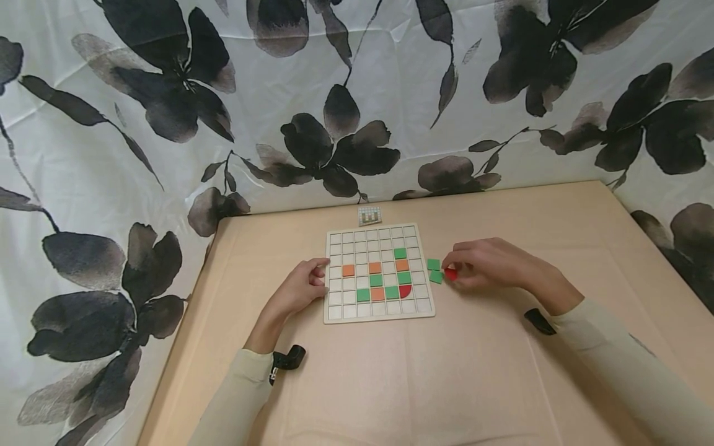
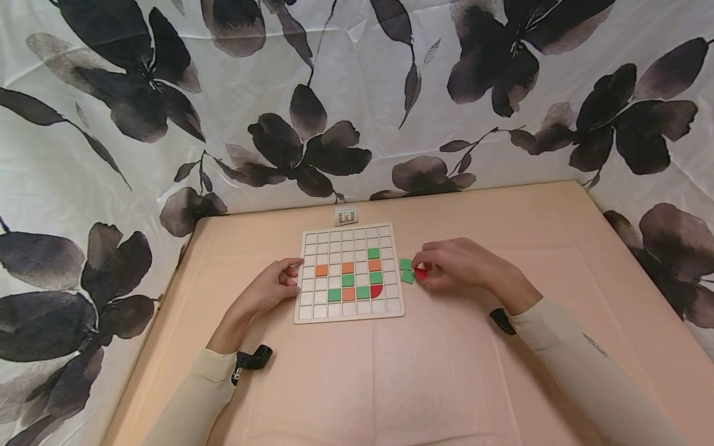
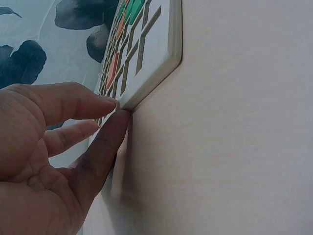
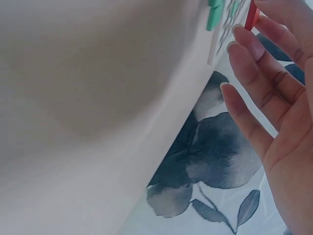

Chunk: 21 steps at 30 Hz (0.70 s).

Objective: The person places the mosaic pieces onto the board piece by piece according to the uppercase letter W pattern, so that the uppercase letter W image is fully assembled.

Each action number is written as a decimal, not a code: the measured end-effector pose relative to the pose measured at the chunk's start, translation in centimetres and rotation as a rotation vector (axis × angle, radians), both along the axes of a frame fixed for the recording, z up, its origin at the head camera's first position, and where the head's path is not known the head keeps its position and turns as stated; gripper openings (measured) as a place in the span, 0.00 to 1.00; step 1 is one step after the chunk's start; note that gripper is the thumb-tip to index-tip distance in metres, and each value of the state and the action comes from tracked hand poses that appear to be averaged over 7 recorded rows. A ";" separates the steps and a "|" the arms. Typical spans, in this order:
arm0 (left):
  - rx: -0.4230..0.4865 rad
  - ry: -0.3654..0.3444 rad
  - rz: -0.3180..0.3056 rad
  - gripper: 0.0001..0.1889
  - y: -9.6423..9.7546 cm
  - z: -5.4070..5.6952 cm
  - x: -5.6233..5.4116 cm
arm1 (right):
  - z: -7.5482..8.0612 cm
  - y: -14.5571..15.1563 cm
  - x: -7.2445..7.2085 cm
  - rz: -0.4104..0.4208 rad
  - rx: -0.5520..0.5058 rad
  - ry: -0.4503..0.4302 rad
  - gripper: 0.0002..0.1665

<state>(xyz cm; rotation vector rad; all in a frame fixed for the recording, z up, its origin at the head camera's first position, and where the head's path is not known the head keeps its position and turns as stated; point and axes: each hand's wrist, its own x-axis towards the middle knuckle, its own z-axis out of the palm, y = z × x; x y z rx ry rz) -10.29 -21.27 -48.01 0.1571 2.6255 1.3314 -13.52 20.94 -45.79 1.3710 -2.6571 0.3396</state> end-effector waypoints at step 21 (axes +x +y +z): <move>0.070 -0.049 0.002 0.37 0.0 -0.1 0.1 | 2.1 -4.4 -0.3 0.029 0.039 -0.069 0.15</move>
